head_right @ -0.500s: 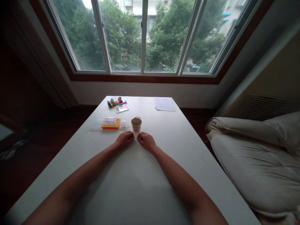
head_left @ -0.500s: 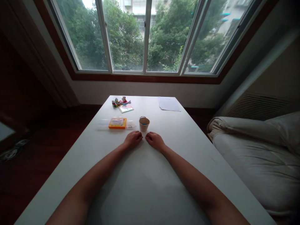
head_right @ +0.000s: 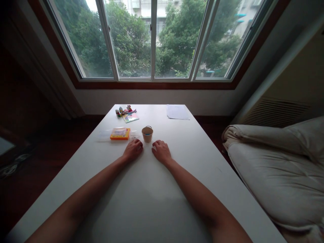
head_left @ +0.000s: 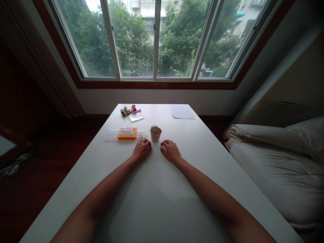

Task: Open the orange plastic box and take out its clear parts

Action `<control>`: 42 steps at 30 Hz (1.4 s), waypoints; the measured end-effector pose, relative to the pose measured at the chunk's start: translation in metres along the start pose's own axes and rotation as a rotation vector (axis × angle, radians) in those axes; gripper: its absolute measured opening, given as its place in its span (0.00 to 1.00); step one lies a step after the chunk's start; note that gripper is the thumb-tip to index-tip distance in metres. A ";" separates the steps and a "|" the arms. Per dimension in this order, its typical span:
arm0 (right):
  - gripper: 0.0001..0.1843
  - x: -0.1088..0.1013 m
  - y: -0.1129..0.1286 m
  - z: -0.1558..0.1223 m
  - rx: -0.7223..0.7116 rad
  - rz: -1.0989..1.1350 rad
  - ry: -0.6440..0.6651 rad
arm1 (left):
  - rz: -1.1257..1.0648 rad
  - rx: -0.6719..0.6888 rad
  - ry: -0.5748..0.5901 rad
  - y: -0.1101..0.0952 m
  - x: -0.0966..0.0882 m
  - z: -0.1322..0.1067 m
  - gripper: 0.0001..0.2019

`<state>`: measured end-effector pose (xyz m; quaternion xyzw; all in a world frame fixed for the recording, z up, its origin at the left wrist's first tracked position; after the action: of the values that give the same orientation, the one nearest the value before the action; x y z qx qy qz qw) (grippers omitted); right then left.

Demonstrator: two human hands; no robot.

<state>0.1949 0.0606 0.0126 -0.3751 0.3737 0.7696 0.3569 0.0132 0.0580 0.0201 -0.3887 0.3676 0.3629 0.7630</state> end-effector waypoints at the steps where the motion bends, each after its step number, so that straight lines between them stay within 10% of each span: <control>1: 0.10 0.001 0.001 0.000 -0.011 0.005 0.004 | -0.002 0.005 0.001 0.000 0.001 -0.001 0.07; 13: 0.12 0.007 0.004 0.003 -0.046 0.074 0.021 | -0.054 0.027 0.036 0.003 0.004 -0.001 0.11; 21: 0.31 0.012 -0.027 0.024 0.256 0.536 -0.178 | -0.091 0.005 0.008 0.012 0.006 0.003 0.10; 42: 0.30 0.063 0.020 0.126 0.324 0.616 -0.180 | -0.032 -0.314 -0.109 0.063 -0.009 0.005 0.08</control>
<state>0.1102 0.1743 0.0205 -0.1142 0.5534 0.8018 0.1944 -0.0426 0.0872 0.0095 -0.4889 0.2581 0.4242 0.7172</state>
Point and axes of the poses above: each hand's wrist, its own z-axis towards the middle knuckle, its own x-axis out of the palm, y = z × x, the point moved 7 cm from there along z, towards the middle knuckle, and after that the axes turned 6 degrees about -y, right-handed, at the moved point
